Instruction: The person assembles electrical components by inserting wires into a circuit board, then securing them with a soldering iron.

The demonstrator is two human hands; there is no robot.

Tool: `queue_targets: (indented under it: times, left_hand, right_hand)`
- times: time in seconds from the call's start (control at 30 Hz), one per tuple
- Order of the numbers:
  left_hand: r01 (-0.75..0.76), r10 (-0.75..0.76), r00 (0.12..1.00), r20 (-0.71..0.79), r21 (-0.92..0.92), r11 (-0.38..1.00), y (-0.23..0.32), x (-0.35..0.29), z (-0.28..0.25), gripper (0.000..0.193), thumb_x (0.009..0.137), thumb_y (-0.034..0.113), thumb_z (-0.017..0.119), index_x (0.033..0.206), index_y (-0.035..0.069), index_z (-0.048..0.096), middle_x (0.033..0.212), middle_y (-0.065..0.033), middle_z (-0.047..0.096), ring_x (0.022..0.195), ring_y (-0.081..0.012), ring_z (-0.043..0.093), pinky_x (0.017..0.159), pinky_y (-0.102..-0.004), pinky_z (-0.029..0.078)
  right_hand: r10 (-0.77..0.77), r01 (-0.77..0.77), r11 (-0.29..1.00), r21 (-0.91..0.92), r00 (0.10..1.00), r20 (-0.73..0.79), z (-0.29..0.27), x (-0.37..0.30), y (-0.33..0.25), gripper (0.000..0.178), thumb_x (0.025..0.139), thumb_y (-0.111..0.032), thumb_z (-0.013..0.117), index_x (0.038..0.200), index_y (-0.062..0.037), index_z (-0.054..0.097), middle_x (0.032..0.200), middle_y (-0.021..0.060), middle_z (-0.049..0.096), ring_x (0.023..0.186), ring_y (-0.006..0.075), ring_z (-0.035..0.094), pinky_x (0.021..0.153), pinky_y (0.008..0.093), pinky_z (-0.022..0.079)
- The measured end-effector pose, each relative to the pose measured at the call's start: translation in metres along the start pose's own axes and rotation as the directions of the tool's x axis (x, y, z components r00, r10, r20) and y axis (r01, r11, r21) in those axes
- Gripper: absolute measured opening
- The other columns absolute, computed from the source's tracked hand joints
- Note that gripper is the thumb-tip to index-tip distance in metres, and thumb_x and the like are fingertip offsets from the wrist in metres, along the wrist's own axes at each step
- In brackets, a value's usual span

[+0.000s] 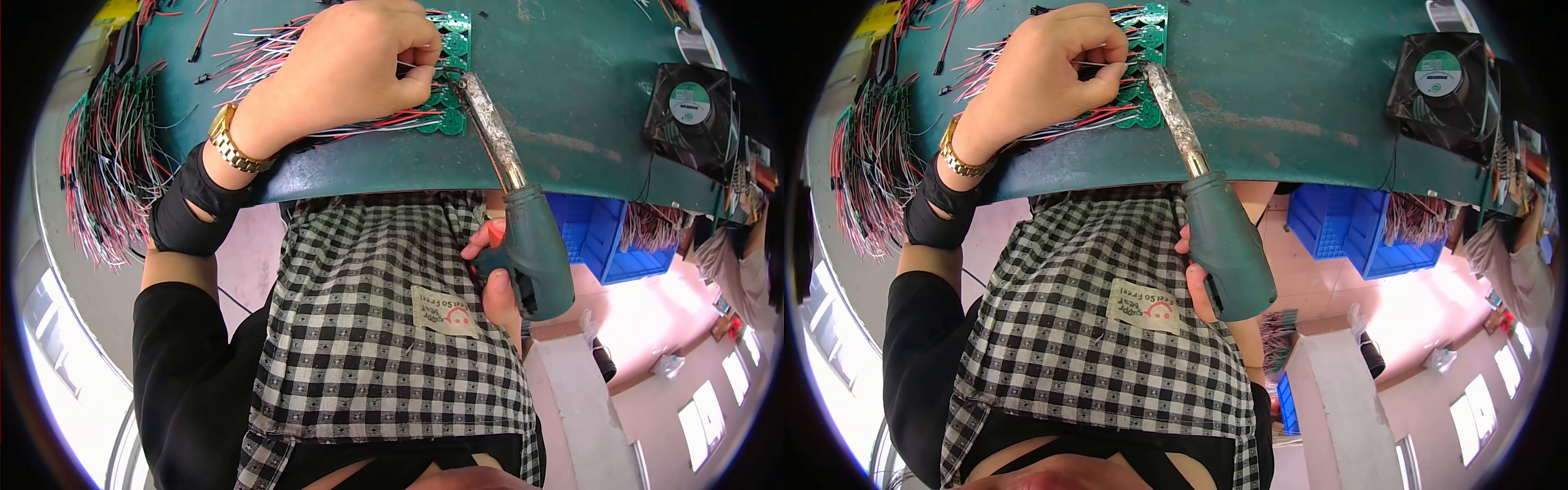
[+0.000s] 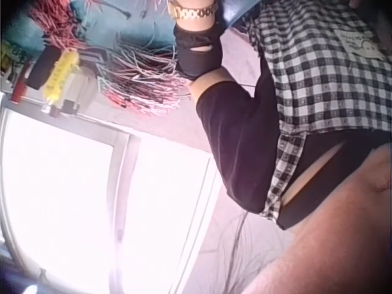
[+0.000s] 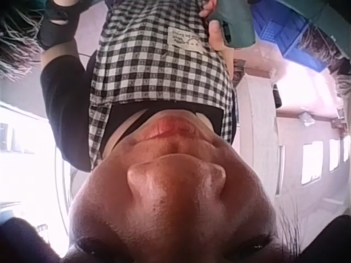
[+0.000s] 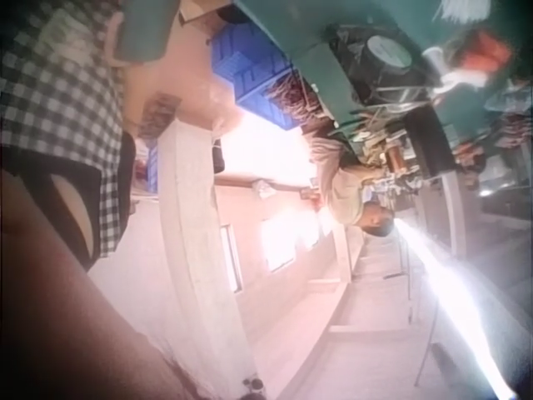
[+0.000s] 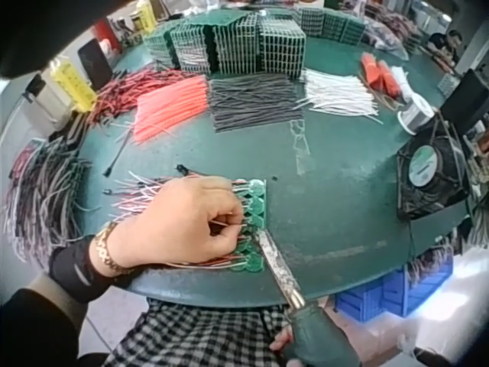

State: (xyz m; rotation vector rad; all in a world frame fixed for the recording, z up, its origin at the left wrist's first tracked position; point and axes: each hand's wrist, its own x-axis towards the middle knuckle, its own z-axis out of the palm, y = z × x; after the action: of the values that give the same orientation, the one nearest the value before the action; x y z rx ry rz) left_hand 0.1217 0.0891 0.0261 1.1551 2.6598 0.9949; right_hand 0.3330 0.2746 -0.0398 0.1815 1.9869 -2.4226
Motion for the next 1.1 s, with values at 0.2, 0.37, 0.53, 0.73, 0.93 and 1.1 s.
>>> queue_targets:
  times: [0.2,0.37,0.53,0.73,0.93,1.1]
  left_hand:
    - [0.000,0.000,1.000,0.000,-0.001,1.000,-0.001,0.000,0.000,0.007,0.066,0.006,0.062,0.067,0.002,0.056,0.064,-0.0104,0.053,0.059,-0.0287,0.055,0.054,-0.0345,0.045]
    - [-0.588,0.572,0.730,-0.374,0.083,0.804,-0.026,-0.001,0.019,0.007,0.067,0.006,0.063,0.067,0.002,0.057,0.064,-0.0104,0.053,0.057,-0.0268,0.055,0.052,-0.0327,0.045]
    - [-0.052,0.052,0.999,0.006,0.078,0.996,-0.018,-0.013,0.013,0.011,0.071,0.000,0.063,0.079,0.002,0.054,0.072,-0.0071,0.051,0.062,-0.0204,0.054,0.056,-0.0279,0.045]
    - [-0.193,0.194,0.981,-0.005,0.075,0.978,-0.020,-0.018,0.004,0.008,0.081,0.005,0.061,0.089,0.003,0.057,0.079,-0.0095,0.053,0.070,-0.0251,0.054,0.062,-0.0306,0.045]
    - [-0.048,0.063,0.994,-0.094,0.159,0.986,0.008,-0.020,-0.007,0.014,0.086,0.003,0.054,0.100,0.003,0.055,0.086,-0.0111,0.055,0.074,-0.0311,0.054,0.065,-0.0357,0.045]
    - [-0.062,0.070,0.986,-0.152,0.053,0.997,0.000,-0.029,0.012,0.018,0.084,-0.001,0.054,0.101,0.004,0.055,0.085,-0.0123,0.052,0.075,-0.0304,0.054,0.068,-0.0339,0.046]
  right_hand:
    - [-0.036,0.036,0.999,0.012,0.999,0.027,-0.008,0.000,-0.010,0.045,0.077,-0.027,0.061,0.111,0.0011,0.050,0.095,0.0107,0.057,0.076,0.0173,0.059,0.066,0.0279,0.047]
    - [-0.004,0.005,1.000,-0.023,0.999,0.039,-0.011,0.002,-0.020,0.053,0.081,-0.034,0.063,0.114,0.0028,0.045,0.094,0.0144,0.056,0.075,0.0200,0.059,0.066,0.0315,0.050]
    - [-0.103,0.104,0.994,-0.023,0.994,0.032,-0.014,0.000,-0.012,0.053,0.084,-0.031,0.063,0.118,0.0029,0.041,0.092,0.0180,0.056,0.073,0.0235,0.060,0.065,0.0341,0.052]
    - [-0.111,0.108,0.992,-0.068,0.992,-0.052,-0.009,-0.004,-0.009,0.054,0.080,-0.041,0.061,0.106,0.0047,0.049,0.092,0.0107,0.055,0.072,0.0161,0.059,0.065,0.0285,0.047]
    - [-0.144,0.146,0.987,0.062,0.988,-0.048,-0.004,-0.008,-0.006,0.055,0.079,-0.035,0.062,0.115,0.0040,0.048,0.097,0.0120,0.055,0.075,0.0176,0.058,0.066,0.0289,0.048]
    - [-0.101,0.101,0.991,0.088,0.995,-0.004,-0.003,-0.010,-0.010,0.049,0.079,-0.025,0.060,0.117,0.0041,0.047,0.100,0.0131,0.055,0.077,0.0177,0.057,0.068,0.0286,0.048]
